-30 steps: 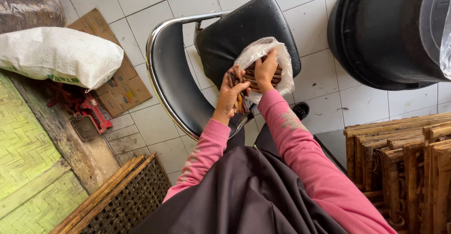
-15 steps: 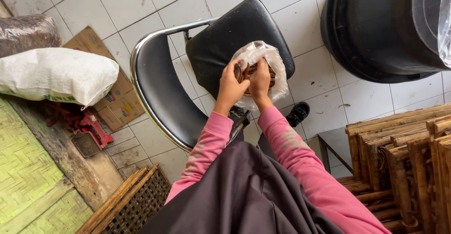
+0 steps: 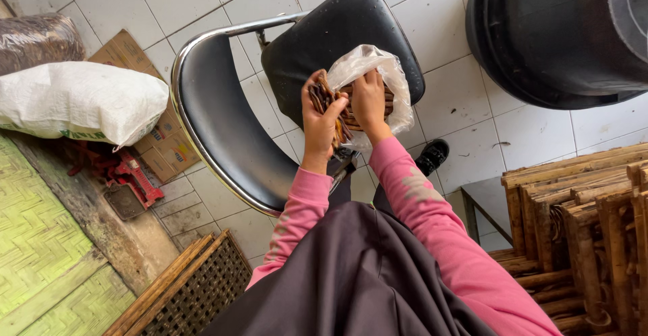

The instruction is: The person sorts through dried fruit slices in a plastic bag by hand, picking up small groups of them and spreading them onto a large woven tray.

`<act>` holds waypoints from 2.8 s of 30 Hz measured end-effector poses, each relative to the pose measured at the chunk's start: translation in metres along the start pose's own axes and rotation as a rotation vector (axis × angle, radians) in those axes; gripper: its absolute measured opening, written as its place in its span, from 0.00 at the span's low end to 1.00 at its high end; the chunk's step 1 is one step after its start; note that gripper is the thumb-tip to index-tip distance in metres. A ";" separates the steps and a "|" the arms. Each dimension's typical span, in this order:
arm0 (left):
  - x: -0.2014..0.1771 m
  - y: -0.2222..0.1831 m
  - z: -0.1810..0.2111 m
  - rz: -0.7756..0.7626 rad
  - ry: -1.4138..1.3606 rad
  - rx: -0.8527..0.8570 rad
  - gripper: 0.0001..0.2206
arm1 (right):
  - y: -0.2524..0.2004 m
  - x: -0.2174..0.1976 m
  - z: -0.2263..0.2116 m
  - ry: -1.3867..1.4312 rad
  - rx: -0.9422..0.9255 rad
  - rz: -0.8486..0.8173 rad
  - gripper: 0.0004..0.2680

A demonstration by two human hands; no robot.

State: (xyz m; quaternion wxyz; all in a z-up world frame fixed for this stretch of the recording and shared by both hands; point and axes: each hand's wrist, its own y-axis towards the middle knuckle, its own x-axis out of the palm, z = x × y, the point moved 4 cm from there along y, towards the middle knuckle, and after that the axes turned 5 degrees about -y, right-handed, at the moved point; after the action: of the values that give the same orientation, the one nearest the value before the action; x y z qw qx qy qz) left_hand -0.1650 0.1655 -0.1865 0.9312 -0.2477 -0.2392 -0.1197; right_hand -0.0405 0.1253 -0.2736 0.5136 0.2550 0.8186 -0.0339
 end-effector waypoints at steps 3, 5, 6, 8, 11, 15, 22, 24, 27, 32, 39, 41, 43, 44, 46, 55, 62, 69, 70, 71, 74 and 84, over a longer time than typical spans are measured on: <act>0.004 -0.014 -0.010 0.001 -0.174 -0.160 0.27 | -0.008 -0.024 0.007 0.439 0.357 -0.172 0.04; 0.005 -0.016 -0.018 0.018 -0.235 -0.216 0.26 | -0.014 -0.051 0.007 0.852 0.499 -0.220 0.05; 0.005 -0.017 -0.023 0.032 -0.262 -0.235 0.26 | -0.017 -0.066 0.004 1.059 0.572 -0.246 0.06; 0.004 -0.020 -0.031 0.048 -0.284 -0.258 0.26 | -0.019 -0.098 -0.005 1.194 0.566 -0.355 0.08; 0.006 -0.018 -0.037 0.059 -0.239 -0.257 0.25 | -0.009 -0.136 -0.020 1.011 0.315 -0.373 0.10; 0.004 -0.016 -0.038 0.071 -0.211 -0.291 0.22 | -0.005 -0.129 -0.015 1.141 0.461 -0.355 0.06; -0.023 -0.012 -0.006 0.104 -0.235 -0.094 0.18 | -0.019 -0.075 0.031 0.642 0.569 -0.163 0.05; -0.029 -0.011 0.003 0.155 -0.220 -0.070 0.19 | -0.013 -0.045 0.023 0.434 0.415 -0.180 0.06; -0.032 -0.010 0.011 0.191 -0.194 -0.041 0.19 | 0.001 -0.005 0.011 0.462 0.309 -0.099 0.07; -0.031 -0.014 0.010 0.189 -0.157 -0.045 0.20 | 0.011 0.022 -0.005 0.331 0.135 0.012 0.06; -0.025 -0.014 -0.003 0.144 -0.170 -0.051 0.21 | 0.007 0.008 -0.003 0.358 0.127 -0.075 0.06; -0.022 -0.014 -0.004 0.122 -0.173 -0.062 0.22 | 0.001 -0.007 0.004 0.528 0.335 -0.266 0.05; -0.017 -0.014 -0.003 0.079 -0.195 -0.066 0.23 | -0.004 -0.035 0.002 0.751 0.458 -0.344 0.06; -0.014 -0.014 -0.002 0.050 -0.194 -0.075 0.24 | -0.007 -0.057 0.001 0.891 0.476 -0.326 0.06; -0.008 -0.013 -0.004 -0.004 -0.194 -0.100 0.25 | -0.010 -0.094 -0.009 0.986 0.429 -0.327 0.09; 0.007 -0.013 -0.016 -0.052 -0.061 -0.135 0.29 | -0.001 -0.126 -0.012 1.058 0.425 -0.266 0.07; -0.016 0.010 0.029 0.077 -0.228 -0.130 0.27 | -0.020 -0.078 0.026 0.799 0.569 -0.208 0.06; -0.002 0.045 0.042 0.014 0.445 0.171 0.23 | 0.002 -0.014 0.011 0.443 0.265 0.055 0.03; 0.003 0.049 0.043 0.000 0.681 0.269 0.24 | 0.006 -0.009 0.011 0.353 0.226 0.098 0.03; 0.006 0.051 0.040 -0.024 0.849 0.288 0.26 | 0.007 -0.006 0.011 0.262 0.190 0.136 0.03; 0.018 0.061 0.029 -0.093 1.252 0.381 0.30 | 0.012 0.004 0.014 0.090 0.075 0.172 0.04; 0.036 0.076 0.022 -0.084 1.465 0.571 0.21 | 0.008 0.008 0.020 -0.057 -0.101 0.047 0.08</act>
State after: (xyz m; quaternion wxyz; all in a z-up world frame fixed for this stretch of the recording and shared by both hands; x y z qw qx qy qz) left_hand -0.1166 0.2378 -0.1824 0.8740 0.1524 0.4047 -0.2216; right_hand -0.0235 0.1297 -0.2883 0.5496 0.2467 0.7981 0.0123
